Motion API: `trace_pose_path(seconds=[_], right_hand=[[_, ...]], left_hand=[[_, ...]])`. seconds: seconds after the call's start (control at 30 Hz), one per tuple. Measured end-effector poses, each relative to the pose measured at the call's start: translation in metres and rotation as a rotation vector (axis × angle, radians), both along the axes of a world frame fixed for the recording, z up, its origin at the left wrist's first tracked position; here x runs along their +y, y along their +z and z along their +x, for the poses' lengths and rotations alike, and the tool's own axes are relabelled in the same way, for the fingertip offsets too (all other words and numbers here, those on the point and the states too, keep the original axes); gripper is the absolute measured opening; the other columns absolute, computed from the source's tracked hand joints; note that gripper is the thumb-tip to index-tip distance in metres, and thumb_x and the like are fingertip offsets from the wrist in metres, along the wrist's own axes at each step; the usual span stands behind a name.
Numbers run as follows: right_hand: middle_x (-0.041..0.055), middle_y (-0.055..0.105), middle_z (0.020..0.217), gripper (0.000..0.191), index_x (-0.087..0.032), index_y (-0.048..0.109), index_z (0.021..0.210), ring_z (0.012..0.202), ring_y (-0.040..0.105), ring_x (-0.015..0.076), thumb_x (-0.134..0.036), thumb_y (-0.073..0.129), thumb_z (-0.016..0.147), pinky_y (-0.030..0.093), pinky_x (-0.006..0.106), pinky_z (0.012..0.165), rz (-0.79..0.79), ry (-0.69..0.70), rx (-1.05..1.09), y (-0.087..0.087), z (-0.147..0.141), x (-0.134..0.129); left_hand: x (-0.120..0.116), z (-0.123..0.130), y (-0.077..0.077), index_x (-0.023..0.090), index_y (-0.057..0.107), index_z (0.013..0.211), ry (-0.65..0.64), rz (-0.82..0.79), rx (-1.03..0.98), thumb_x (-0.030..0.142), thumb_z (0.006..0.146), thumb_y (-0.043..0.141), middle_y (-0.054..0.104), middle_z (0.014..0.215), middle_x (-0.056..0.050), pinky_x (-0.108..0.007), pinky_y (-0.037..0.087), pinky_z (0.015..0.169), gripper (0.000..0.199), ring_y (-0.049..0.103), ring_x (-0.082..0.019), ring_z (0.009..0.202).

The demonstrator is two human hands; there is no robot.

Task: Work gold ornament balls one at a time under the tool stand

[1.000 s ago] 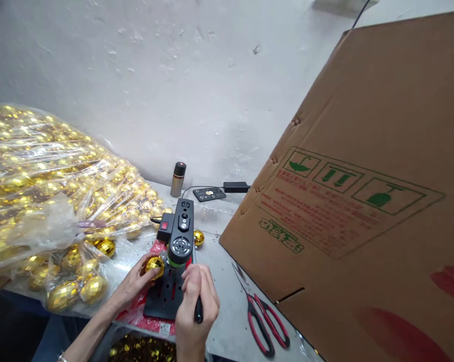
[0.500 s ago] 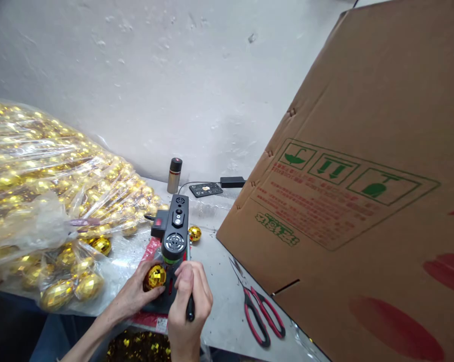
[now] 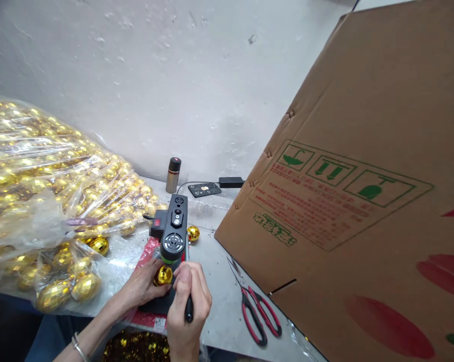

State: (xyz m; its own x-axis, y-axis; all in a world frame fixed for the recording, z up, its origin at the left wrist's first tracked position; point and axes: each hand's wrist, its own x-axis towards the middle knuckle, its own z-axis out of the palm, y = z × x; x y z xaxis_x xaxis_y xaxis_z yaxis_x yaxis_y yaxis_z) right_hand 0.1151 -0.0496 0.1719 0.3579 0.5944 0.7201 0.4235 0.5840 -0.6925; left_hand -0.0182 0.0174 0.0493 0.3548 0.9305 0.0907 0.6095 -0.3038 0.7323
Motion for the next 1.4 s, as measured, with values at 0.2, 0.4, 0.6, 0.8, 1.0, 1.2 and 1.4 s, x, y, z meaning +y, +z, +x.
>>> trace_pose_path(seconds=[0.2,0.4,0.6,0.8,1.0,1.2,1.4], right_hand=[[-0.0022,0.058,0.072,0.033,-0.022,0.06,0.08,0.061,0.058,0.0109,-0.017,0.046,0.11,0.041,0.023,0.055,0.024,0.01,-0.013,-0.002,0.0,-0.001],[-0.002,0.057,0.07,0.035,-0.023,0.053,0.074,0.063,0.059,0.0127,-0.013,0.045,0.107,0.044,0.025,0.059,0.103,-0.023,-0.047,-0.038,0.001,-0.001],[-0.001,0.058,0.071,0.036,-0.023,0.051,0.073,0.062,0.058,0.014,-0.019,0.043,0.108,0.046,0.029,0.063,0.126,-0.076,-0.045,-0.073,0.0,0.002],[-0.0012,0.058,0.074,0.037,-0.023,0.054,0.075,0.065,0.057,0.0138,-0.024,0.042,0.11,0.045,0.029,0.065,0.106,-0.081,-0.039,-0.075,-0.001,0.0],[-0.0032,0.056,0.074,0.037,-0.023,0.053,0.076,0.065,0.054,0.0126,-0.024,0.04,0.111,0.044,0.028,0.067,0.141,-0.084,-0.01,-0.073,-0.004,0.002],[-0.0032,0.056,0.074,0.038,-0.024,0.053,0.075,0.066,0.054,0.0131,-0.024,0.042,0.111,0.044,0.029,0.069,0.127,-0.088,-0.024,-0.073,-0.004,0.001],[-0.0037,0.056,0.074,0.04,-0.023,0.054,0.075,0.066,0.054,0.0125,-0.024,0.04,0.113,0.045,0.03,0.074,0.141,-0.09,-0.055,-0.075,-0.003,0.002]], left_hand=[[-0.007,0.008,-0.019,0.024,0.069,0.114,0.05,0.081,-0.032,0.031,0.077,0.075,0.075,0.111,-0.008,-0.049,0.052,0.099,0.038,0.069,-0.034,0.107],[-0.01,0.008,-0.03,0.025,0.068,0.115,0.056,0.06,-0.054,0.03,0.075,0.076,0.074,0.111,-0.006,-0.049,0.049,0.1,0.041,0.068,-0.032,0.105],[-0.01,0.009,-0.035,0.026,0.068,0.115,0.071,0.064,-0.058,0.03,0.074,0.079,0.073,0.109,-0.006,-0.048,0.049,0.099,0.043,0.067,-0.032,0.104],[-0.01,0.009,-0.033,0.024,0.068,0.115,0.067,0.028,-0.045,0.03,0.074,0.078,0.072,0.111,-0.007,-0.05,0.049,0.1,0.043,0.066,-0.034,0.107],[-0.01,0.01,-0.034,0.024,0.068,0.113,0.072,0.036,-0.04,0.03,0.073,0.08,0.072,0.111,-0.007,-0.05,0.049,0.1,0.043,0.066,-0.034,0.107],[-0.011,0.011,-0.04,0.024,0.067,0.114,0.08,0.09,-0.041,0.027,0.073,0.08,0.072,0.107,-0.006,-0.048,0.049,0.098,0.043,0.066,-0.032,0.104],[-0.01,0.01,-0.047,0.024,0.065,0.114,0.082,0.115,-0.054,0.028,0.073,0.08,0.071,0.106,-0.005,-0.047,0.048,0.098,0.043,0.065,-0.031,0.102]])
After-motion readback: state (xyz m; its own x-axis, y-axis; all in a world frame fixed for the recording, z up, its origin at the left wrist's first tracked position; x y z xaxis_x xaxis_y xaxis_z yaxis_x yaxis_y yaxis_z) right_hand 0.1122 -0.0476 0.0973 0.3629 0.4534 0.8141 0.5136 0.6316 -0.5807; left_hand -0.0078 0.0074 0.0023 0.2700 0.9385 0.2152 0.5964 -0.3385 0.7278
